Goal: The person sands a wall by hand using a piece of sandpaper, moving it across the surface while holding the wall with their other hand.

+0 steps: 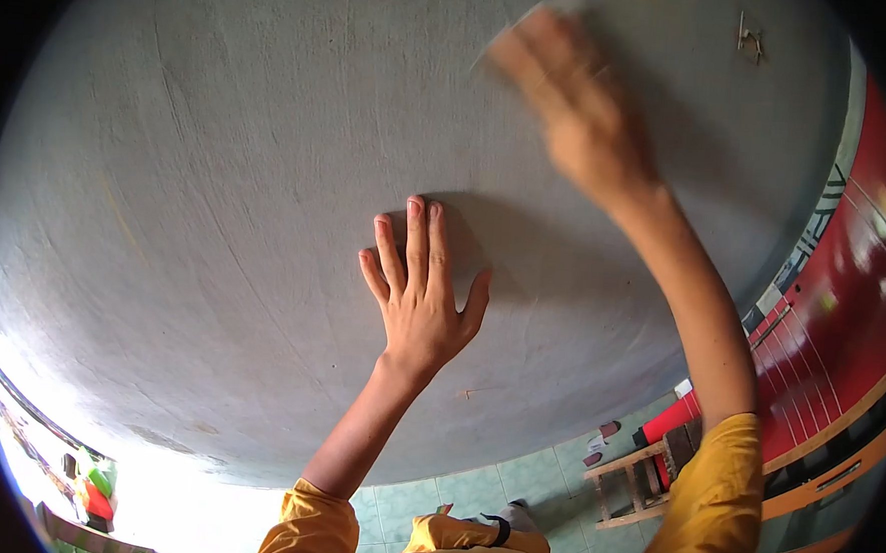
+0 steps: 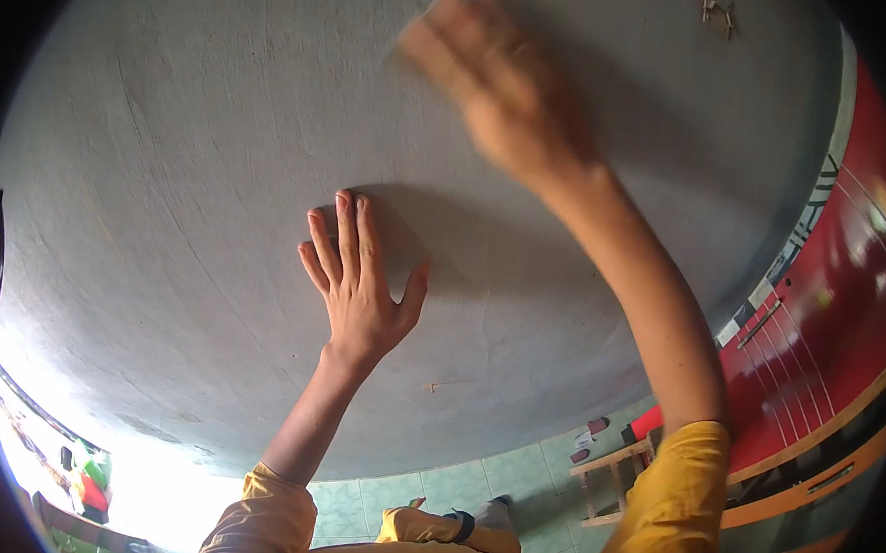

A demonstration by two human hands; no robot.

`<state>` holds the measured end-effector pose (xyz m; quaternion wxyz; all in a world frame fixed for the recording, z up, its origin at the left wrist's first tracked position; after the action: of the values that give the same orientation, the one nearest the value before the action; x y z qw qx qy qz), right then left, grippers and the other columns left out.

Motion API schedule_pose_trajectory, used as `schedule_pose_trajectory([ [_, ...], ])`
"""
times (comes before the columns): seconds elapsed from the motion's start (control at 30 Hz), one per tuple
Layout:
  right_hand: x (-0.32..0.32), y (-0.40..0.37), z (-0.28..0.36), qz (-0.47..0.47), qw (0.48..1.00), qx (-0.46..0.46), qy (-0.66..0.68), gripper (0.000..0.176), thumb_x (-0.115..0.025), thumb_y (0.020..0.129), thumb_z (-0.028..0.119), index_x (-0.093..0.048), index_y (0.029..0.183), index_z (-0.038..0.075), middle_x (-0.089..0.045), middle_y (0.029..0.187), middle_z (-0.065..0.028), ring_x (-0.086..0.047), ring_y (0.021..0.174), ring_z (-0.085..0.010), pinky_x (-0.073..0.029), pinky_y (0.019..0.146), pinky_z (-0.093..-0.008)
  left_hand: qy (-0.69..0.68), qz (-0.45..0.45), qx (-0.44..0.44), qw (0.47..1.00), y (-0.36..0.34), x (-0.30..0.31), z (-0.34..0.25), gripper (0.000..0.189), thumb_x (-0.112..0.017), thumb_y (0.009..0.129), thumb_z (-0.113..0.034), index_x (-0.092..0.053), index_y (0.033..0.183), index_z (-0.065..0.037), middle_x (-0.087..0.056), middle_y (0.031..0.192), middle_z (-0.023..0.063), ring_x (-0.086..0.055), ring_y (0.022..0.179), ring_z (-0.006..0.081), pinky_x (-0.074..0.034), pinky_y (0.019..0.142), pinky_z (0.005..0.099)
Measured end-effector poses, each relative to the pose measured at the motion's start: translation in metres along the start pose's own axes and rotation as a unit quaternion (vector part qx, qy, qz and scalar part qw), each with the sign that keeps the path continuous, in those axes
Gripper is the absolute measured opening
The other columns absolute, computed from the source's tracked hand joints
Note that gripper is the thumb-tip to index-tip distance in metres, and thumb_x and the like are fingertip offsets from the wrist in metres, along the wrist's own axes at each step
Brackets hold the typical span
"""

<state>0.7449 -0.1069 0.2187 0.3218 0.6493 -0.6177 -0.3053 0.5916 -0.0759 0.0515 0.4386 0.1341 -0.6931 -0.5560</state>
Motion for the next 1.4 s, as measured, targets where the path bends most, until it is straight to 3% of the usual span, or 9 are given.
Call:
schedule_pose_trajectory([
  [0.17,0.005,-0.010,0.075,0.062,0.989,0.006,0.137,0.050,-0.064,0.086,-0.002,-0.063,0.133,0.015,-0.058,0.139,-0.0126,-0.057,0.126,-0.0341,-0.049,0.103,-0.0438,-0.019,-0.021,0.026,0.999,-0.001,-0.003,0.003,0.087,-0.062,0.093,-0.042,-0.021,0.157,-0.001,-0.014,0.166,0.0181,0.002,0.152,0.0449,0.009,0.115,0.0632],
  [0.33,0.019,-0.008,-0.035,-0.108,0.978,-0.178,0.025,0.045,-0.059,0.092,0.003,-0.059,0.136,0.012,-0.055,0.140,-0.0184,-0.054,0.125,-0.0434,-0.046,0.104,-0.0484,0.011,-0.002,0.005,1.000,-0.001,-0.005,0.004,0.092,-0.060,0.094,-0.044,-0.012,0.159,0.000,-0.004,0.166,0.0224,0.011,0.151,0.0463,0.013,0.114,0.0646],
  [0.53,0.002,-0.153,0.150,0.094,0.947,-0.285,0.117,0.048,-0.057,0.098,0.011,-0.050,0.146,0.011,-0.038,0.150,-0.0312,-0.036,0.139,-0.0530,-0.036,0.109,-0.0636,-0.022,-0.003,0.026,0.999,-0.001,-0.006,0.007,0.078,-0.056,0.096,-0.041,-0.024,0.159,-0.006,-0.010,0.167,0.0173,0.007,0.152,0.0446,0.017,0.114,0.0608],
  [0.7,0.016,-0.139,0.051,0.030,0.895,-0.439,0.073,0.047,-0.044,0.106,0.025,-0.045,0.147,0.002,-0.030,0.153,-0.0364,-0.026,0.142,-0.0565,-0.027,0.116,-0.0578,0.019,-0.005,0.007,1.000,-0.003,-0.010,0.010,0.075,-0.051,0.099,-0.042,-0.023,0.159,-0.005,-0.009,0.166,0.0218,0.010,0.152,0.0444,0.022,0.113,0.0598],
  [0.8,0.014,-0.126,0.015,-0.005,0.900,-0.436,0.013,0.048,-0.037,0.108,0.025,-0.042,0.148,-0.001,-0.025,0.156,-0.0353,-0.022,0.146,-0.0519,-0.021,0.120,-0.0544,0.012,-0.019,0.006,1.000,-0.002,-0.009,0.007,0.075,-0.049,0.100,-0.043,-0.023,0.159,-0.005,-0.009,0.166,0.0221,0.010,0.152,0.0450,0.022,0.112,0.0603],
  [0.93,-0.009,-0.224,0.184,0.089,0.893,-0.435,0.070,0.047,-0.038,0.109,0.023,-0.042,0.149,0.001,-0.015,0.160,-0.0338,-0.017,0.146,-0.0539,-0.019,0.117,-0.0640,0.022,-0.023,0.008,0.999,-0.004,-0.009,0.008,0.076,-0.049,0.099,-0.046,-0.023,0.159,-0.007,-0.009,0.166,0.0226,0.011,0.152,0.0447,0.023,0.112,0.0604],
  [1.03,-0.004,-0.240,0.200,0.139,0.893,-0.426,0.049,0.047,-0.048,0.104,0.014,-0.043,0.150,0.006,-0.017,0.159,-0.0339,-0.021,0.145,-0.0553,-0.024,0.116,-0.0644,0.037,-0.026,-0.007,0.999,-0.007,-0.012,0.009,0.078,-0.051,0.099,-0.048,-0.023,0.159,-0.008,-0.008,0.166,0.0229,0.012,0.151,0.0457,0.023,0.111,0.0612],
  [1.23,0.011,-0.174,0.058,0.006,0.878,-0.478,0.026,0.053,-0.042,0.106,0.024,-0.033,0.155,0.005,-0.020,0.158,-0.0330,-0.019,0.146,-0.0531,-0.020,0.118,-0.0638,-0.002,-0.010,-0.036,0.999,-0.002,-0.019,-0.017,0.079,-0.055,0.096,-0.047,-0.024,0.160,-0.012,-0.005,0.166,0.0231,0.014,0.149,0.0510,0.023,0.104,0.0708],
  [1.4,-0.011,-0.273,0.204,0.114,0.860,-0.487,0.100,0.048,-0.049,0.103,0.018,-0.042,0.150,0.008,-0.021,0.156,-0.0357,-0.020,0.144,-0.0574,-0.024,0.114,-0.0661,-0.030,0.045,-0.043,0.998,0.003,-0.034,-0.045,0.079,-0.058,0.094,-0.046,-0.025,0.160,-0.018,-0.006,0.167,0.0209,0.013,0.149,0.0524,0.024,0.103,0.0722],
])
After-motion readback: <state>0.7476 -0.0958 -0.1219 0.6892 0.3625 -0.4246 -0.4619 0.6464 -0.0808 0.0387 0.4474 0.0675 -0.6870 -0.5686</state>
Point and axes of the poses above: each hand's wrist, its own y-axis towards the middle knuckle, its own x-axis out of the back of the hand, z = x × y, the point moved 7 cm from there along y, towards the middle knuckle
